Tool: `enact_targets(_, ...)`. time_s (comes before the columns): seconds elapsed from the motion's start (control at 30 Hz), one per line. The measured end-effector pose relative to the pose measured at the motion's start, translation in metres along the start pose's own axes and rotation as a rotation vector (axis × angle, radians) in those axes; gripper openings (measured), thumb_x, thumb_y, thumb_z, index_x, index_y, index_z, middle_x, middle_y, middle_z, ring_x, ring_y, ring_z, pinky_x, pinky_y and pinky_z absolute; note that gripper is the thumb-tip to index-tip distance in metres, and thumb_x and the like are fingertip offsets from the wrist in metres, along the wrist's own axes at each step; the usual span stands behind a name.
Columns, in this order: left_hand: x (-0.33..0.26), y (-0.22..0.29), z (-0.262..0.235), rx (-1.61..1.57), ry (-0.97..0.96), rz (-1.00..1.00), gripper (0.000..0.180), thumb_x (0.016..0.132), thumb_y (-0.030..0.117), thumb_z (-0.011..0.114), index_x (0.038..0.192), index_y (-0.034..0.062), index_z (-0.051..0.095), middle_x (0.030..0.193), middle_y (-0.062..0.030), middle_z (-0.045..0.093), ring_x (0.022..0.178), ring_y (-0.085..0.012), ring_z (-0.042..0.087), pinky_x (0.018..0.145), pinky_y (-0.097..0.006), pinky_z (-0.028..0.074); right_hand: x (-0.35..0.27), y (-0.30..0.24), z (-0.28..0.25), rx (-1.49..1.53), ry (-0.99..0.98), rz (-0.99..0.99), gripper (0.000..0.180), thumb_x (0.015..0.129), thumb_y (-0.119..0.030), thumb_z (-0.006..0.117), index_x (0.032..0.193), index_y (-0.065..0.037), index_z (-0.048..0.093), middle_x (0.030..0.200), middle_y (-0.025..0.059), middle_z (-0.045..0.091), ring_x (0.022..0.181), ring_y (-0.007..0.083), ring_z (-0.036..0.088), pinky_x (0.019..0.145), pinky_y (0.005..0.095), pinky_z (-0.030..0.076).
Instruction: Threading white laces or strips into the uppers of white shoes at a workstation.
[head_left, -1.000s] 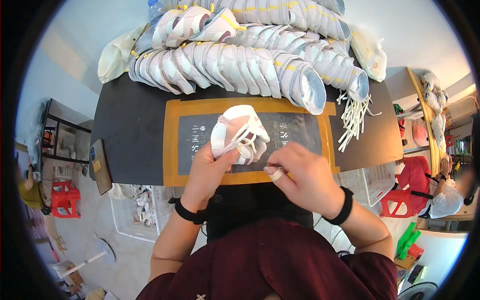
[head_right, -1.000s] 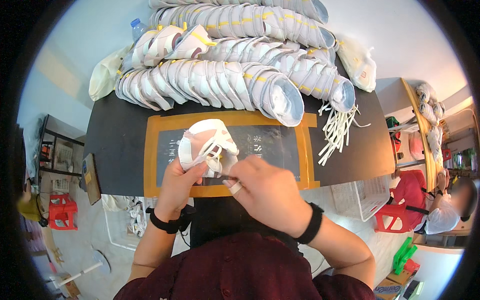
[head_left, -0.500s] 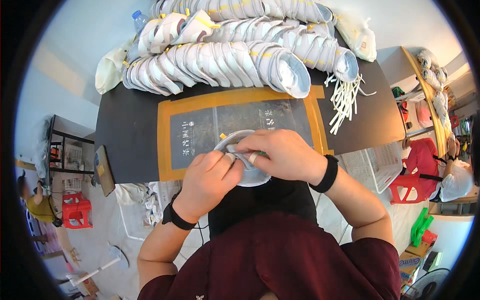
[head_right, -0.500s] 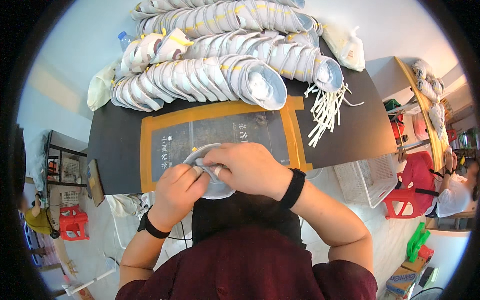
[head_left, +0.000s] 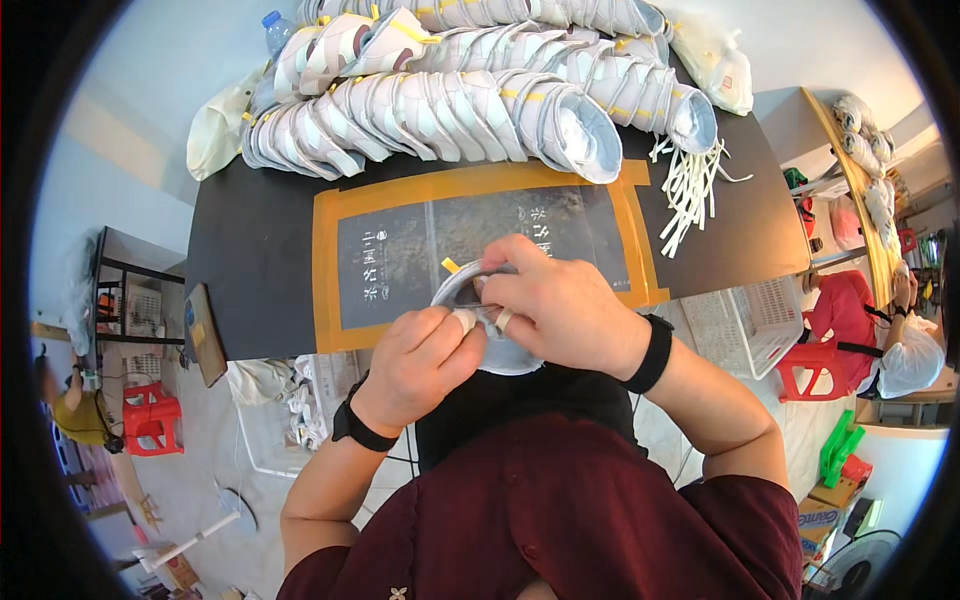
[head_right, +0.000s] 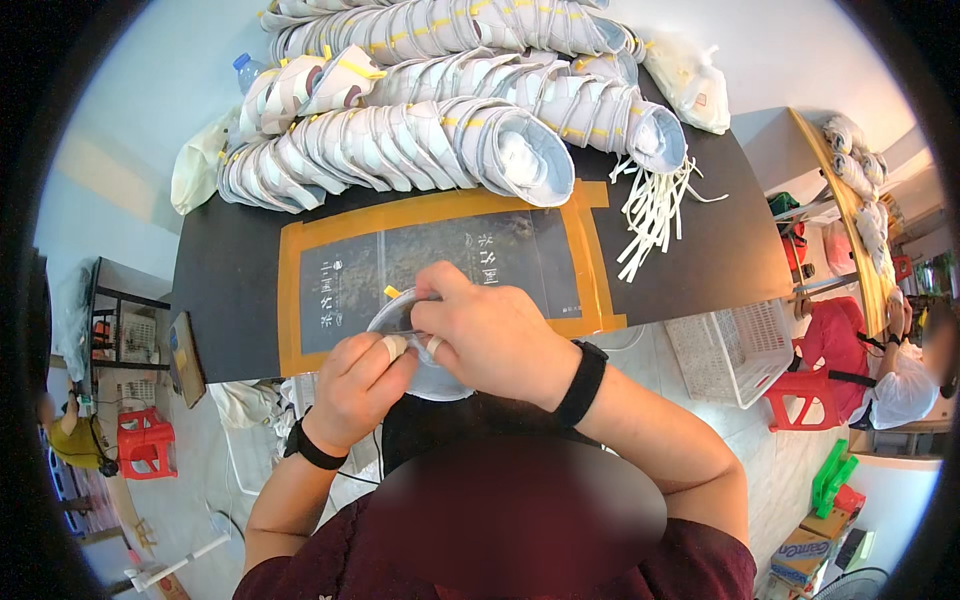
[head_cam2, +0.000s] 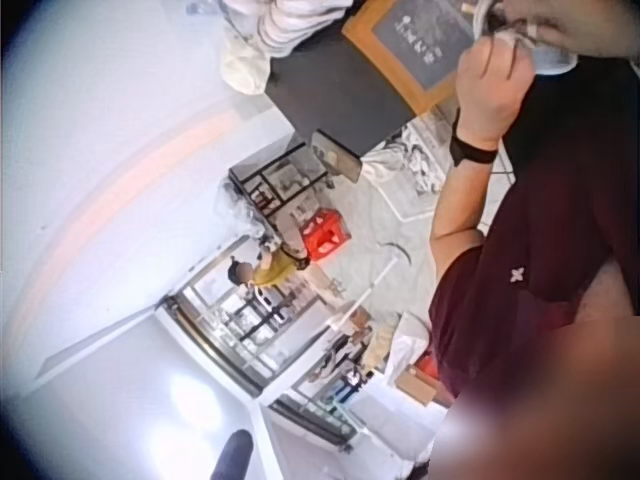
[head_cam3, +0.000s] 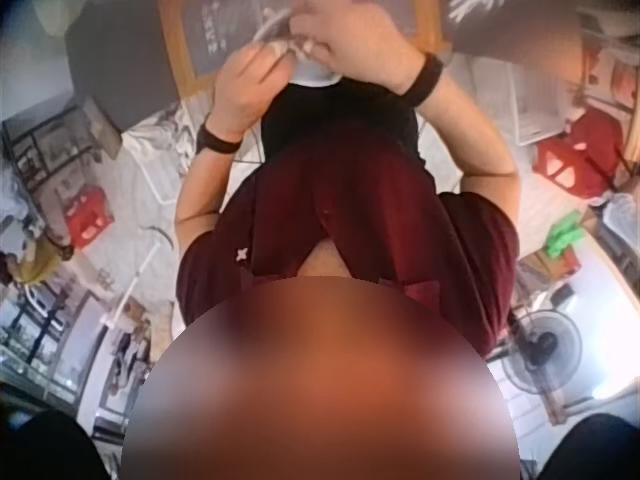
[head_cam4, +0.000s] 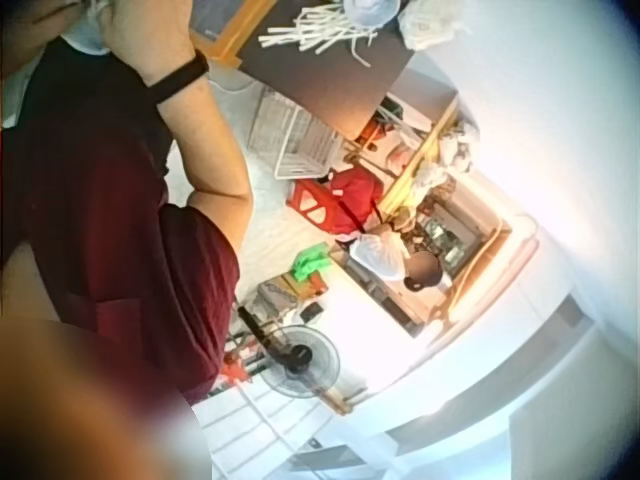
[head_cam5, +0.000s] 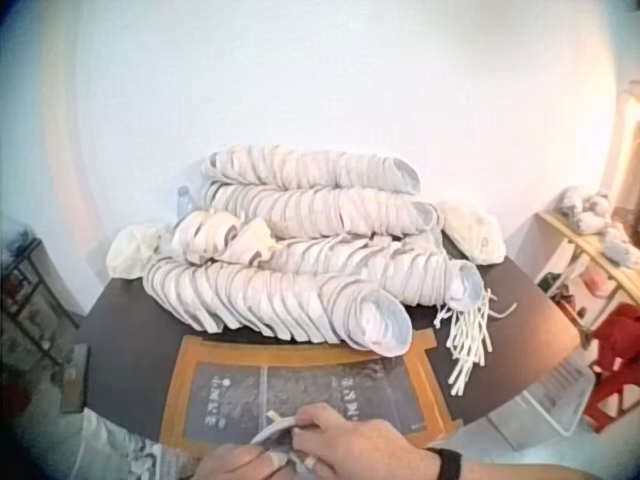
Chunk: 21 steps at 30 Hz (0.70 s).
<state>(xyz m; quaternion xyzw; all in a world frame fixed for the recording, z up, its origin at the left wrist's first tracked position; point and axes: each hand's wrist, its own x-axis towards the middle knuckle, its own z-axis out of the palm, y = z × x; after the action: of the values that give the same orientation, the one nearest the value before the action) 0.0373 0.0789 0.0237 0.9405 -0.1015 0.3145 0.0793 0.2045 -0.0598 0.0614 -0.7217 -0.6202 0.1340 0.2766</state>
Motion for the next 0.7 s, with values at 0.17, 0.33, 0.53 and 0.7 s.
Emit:
enact_targets(0.17, -0.007, -0.002, 0.003, 0.004, 0.038, 0.019, 0.027, 0.067, 0.004, 0.069, 0.094, 0.0048, 0.067, 0.1, -0.0067, 0.06, 0.091, -0.0243, 0.059, 0.073, -0.035, 0.052, -0.002, 0.008, 0.01, 0.194, 0.011, 0.024, 0.016, 0.082, -0.014, 0.066, 0.097, -0.01, 0.068, 0.11, 0.0059, 0.056, 0.082, 0.0269, 0.064, 0.073, 0.0366, 0.052)
enact_targets(0.33, 0.0, -0.003, 0.006, 0.018, 0.053, 0.092, 0.028, 0.067, 0.006, 0.068, 0.094, 0.0069, 0.063, 0.097, -0.006, 0.056, 0.091, -0.021, 0.057, 0.069, -0.03, 0.051, 0.001, 0.002, 0.021, 0.086, 0.036, 0.047, 0.013, 0.082, -0.012, 0.066, 0.093, -0.006, 0.066, 0.106, 0.0071, 0.056, 0.083, 0.028, 0.063, 0.073, 0.0372, 0.052)
enact_targets(0.53, -0.002, -0.001, 0.005, -0.029, -0.022, 0.062, 0.027, 0.065, 0.006, 0.067, 0.091, 0.0082, 0.063, 0.095, -0.0048, 0.055, 0.09, -0.0208, 0.056, 0.069, -0.03, 0.052, 0.003, 0.018, 0.035, 0.428, 0.172, 0.087, 0.009, 0.082, -0.01, 0.062, 0.087, -0.004, 0.064, 0.095, 0.0098, 0.058, 0.073, 0.0277, 0.062, 0.069, 0.0369, 0.051)
enact_targets(0.7, 0.002, 0.0, 0.003, -0.092, -0.034, 0.092, 0.029, 0.063, 0.004, 0.067, 0.092, 0.0043, 0.063, 0.092, -0.0076, 0.056, 0.085, -0.0249, 0.057, 0.068, -0.034, 0.052, 0.007, 0.012, 0.024, 1.059, 0.052, 0.523, 0.014, 0.088, -0.012, 0.062, 0.096, -0.001, 0.064, 0.088, 0.0041, 0.062, 0.076, 0.0106, 0.056, 0.068, 0.0268, 0.047)
